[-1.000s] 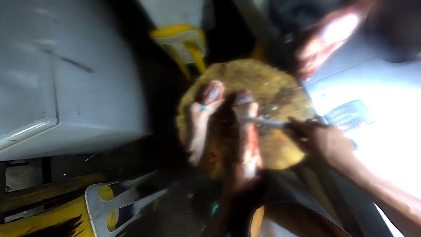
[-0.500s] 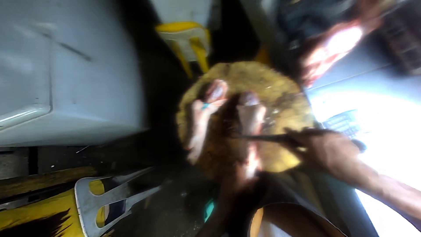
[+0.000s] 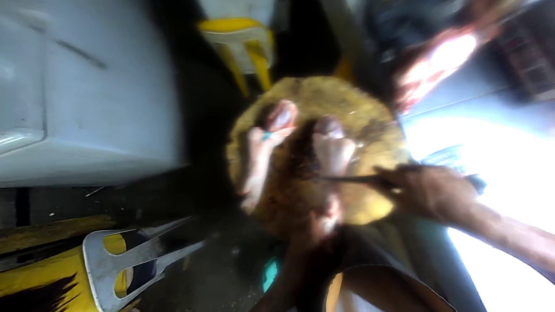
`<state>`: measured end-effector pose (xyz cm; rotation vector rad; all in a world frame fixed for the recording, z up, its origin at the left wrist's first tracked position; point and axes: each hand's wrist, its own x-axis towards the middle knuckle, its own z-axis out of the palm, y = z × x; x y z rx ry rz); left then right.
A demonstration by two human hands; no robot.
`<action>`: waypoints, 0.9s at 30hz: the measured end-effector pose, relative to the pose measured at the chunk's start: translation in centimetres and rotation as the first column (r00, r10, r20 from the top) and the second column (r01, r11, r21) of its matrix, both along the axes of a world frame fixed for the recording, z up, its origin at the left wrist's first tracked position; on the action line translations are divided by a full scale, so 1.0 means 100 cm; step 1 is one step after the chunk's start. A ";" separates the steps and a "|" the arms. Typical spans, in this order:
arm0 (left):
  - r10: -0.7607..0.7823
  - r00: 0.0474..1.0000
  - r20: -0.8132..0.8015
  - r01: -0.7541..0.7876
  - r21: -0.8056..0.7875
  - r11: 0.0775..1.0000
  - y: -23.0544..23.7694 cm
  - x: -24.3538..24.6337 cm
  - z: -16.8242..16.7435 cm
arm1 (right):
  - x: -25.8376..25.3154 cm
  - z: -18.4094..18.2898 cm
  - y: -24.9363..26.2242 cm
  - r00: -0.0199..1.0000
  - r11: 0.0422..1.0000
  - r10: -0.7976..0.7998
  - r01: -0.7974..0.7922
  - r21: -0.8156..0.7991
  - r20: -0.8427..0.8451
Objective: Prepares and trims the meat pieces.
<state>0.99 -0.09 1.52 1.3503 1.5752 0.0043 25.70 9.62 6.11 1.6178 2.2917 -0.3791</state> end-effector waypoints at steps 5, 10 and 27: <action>-0.006 1.000 0.009 0.006 -0.048 0.999 0.003 -0.004 -0.001 | 0.011 0.001 0.012 0.999 0.998 -0.033 0.034 0.046 -0.002; 0.073 0.992 0.098 -0.078 0.048 0.996 -0.005 -0.009 -0.018 | -0.005 0.008 -0.029 0.992 0.995 0.061 -0.069 -0.068 -0.108; 0.067 0.994 0.090 -0.068 0.014 0.998 -0.010 -0.021 -0.026 | 0.034 -0.055 0.061 0.984 0.989 -0.134 0.125 -0.082 -0.119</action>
